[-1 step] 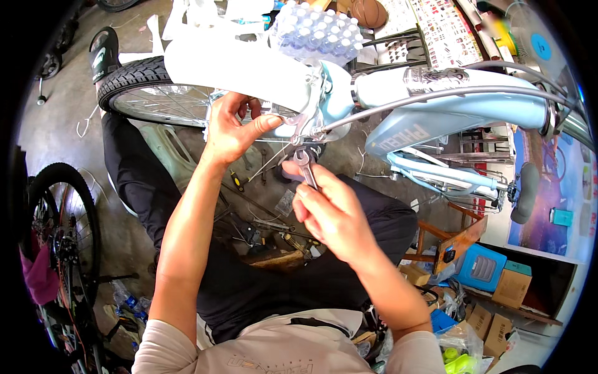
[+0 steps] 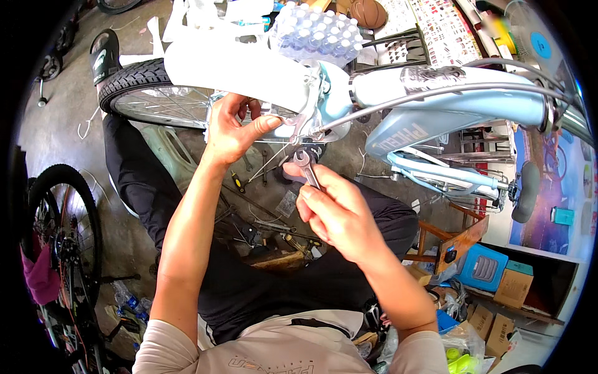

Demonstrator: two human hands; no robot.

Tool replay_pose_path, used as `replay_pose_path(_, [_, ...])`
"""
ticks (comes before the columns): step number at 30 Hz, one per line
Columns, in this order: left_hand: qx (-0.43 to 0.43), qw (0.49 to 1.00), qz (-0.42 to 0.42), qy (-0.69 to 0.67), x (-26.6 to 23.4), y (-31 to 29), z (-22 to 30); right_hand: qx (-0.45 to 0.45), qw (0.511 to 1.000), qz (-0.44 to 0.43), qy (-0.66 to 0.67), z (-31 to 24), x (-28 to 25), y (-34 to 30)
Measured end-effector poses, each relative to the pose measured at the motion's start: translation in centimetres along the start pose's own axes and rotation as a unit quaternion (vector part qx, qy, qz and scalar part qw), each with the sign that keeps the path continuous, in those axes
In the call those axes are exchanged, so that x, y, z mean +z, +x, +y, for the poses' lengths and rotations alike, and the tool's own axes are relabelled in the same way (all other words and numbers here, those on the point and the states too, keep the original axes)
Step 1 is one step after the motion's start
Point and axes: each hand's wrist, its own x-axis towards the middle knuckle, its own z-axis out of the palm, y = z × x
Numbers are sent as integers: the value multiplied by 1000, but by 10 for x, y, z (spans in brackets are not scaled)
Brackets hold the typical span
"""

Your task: The person sits on the floor and uses a wrench to tighten or loosen bolts on the front fork and wheel area of a light blue bicycle, then manipulates cables and components on the handlebars and front frame by hand and with the wrench.

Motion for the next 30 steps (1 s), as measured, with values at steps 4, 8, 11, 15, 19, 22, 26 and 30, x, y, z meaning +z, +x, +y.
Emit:
replay_pose_path(4, [-3, 1000, -4, 25, -6, -2, 2, 5, 999, -29, -40, -43, -1, -3])
replay_pose_path(8, [-3, 1000, -13, 24, -5, -2, 8, 37, 995, -89, -35, -64, -7, -1])
replay_pose_path(11, [-14, 1000, -19, 12, -5, -2, 11, 124, 982, -131, 50, -74, -19, 1])
replay_pose_path(15, [1, 999, -21, 40, -5, -3, 9, 163, 978, -129, 28, -87, -16, 1])
replay_pose_path(19, [-1, 999, -17, 34, -5, -2, 5, 188, 971, -150, 10, -95, -18, 2])
replay_pose_path(22, [1, 1000, -7, 29, -7, -6, -3, 201, 967, -158, 7, -91, -14, 5])
replay_pose_path(26, [2, 1000, -5, 9, -8, -3, 3, 33, 996, -40, -69, -43, 27, -5])
replay_pose_path(30, [22, 999, -15, 40, -2, 4, 4, -265, 960, 83, -30, 49, 51, 60])
